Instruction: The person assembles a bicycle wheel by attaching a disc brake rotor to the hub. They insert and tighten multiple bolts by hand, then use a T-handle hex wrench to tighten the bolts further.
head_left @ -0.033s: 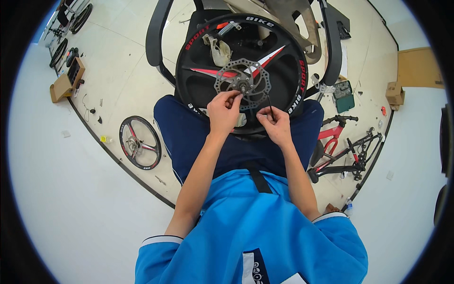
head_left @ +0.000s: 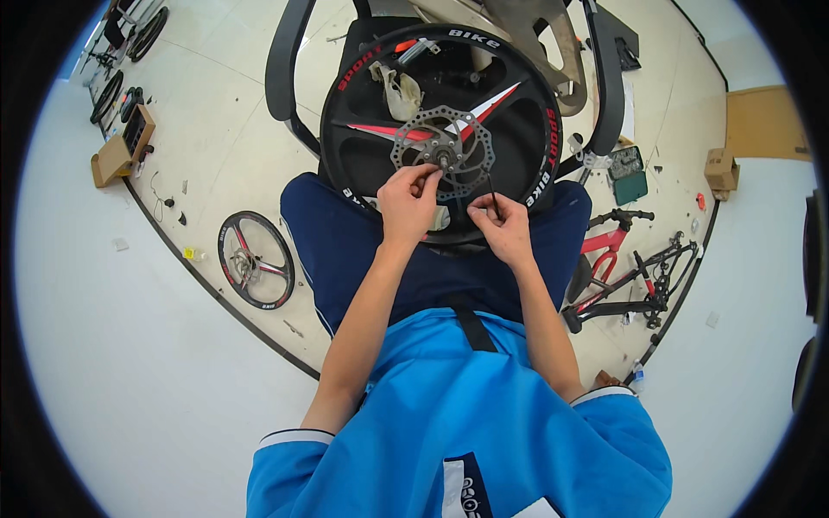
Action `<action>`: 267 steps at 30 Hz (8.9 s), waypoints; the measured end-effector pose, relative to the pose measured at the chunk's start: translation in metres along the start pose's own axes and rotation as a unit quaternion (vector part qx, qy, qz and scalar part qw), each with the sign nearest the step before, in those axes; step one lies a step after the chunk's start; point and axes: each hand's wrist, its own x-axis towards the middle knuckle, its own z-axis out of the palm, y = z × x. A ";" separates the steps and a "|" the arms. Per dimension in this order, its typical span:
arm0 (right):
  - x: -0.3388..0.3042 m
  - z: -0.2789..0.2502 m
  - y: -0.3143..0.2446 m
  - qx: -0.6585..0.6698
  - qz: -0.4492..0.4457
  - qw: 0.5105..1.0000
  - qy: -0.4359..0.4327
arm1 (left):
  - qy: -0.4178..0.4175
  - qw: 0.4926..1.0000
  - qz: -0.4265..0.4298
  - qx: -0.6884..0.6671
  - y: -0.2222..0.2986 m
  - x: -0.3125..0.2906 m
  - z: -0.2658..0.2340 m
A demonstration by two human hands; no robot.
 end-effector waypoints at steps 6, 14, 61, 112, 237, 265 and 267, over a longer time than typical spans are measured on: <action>0.000 0.000 -0.005 -0.009 0.000 1.000 -0.013 | 0.003 0.995 -0.075 -0.064 0.002 0.005 0.001; 0.000 -0.002 -0.004 -0.008 0.000 1.000 -0.013 | 0.045 0.971 0.208 0.109 -0.006 0.004 0.001; 0.031 0.040 -0.040 -0.175 -0.308 0.934 0.044 | 0.011 0.983 0.179 0.030 -0.021 0.004 -0.004; 0.031 0.043 -0.062 -0.121 -0.352 0.928 -0.008 | 0.033 0.972 0.228 0.044 -0.017 -0.007 0.004; 0.072 -0.019 -0.071 -0.364 -0.405 0.838 -0.043 | 0.054 0.943 0.311 0.106 -0.023 0.011 0.001; 0.088 -0.033 -0.069 -0.331 -0.371 0.868 0.021 | 0.034 0.953 0.283 0.101 -0.017 0.014 0.004; 0.085 -0.034 -0.063 -0.336 -0.376 0.863 0.035 | 0.029 0.953 0.284 0.103 -0.016 0.015 0.004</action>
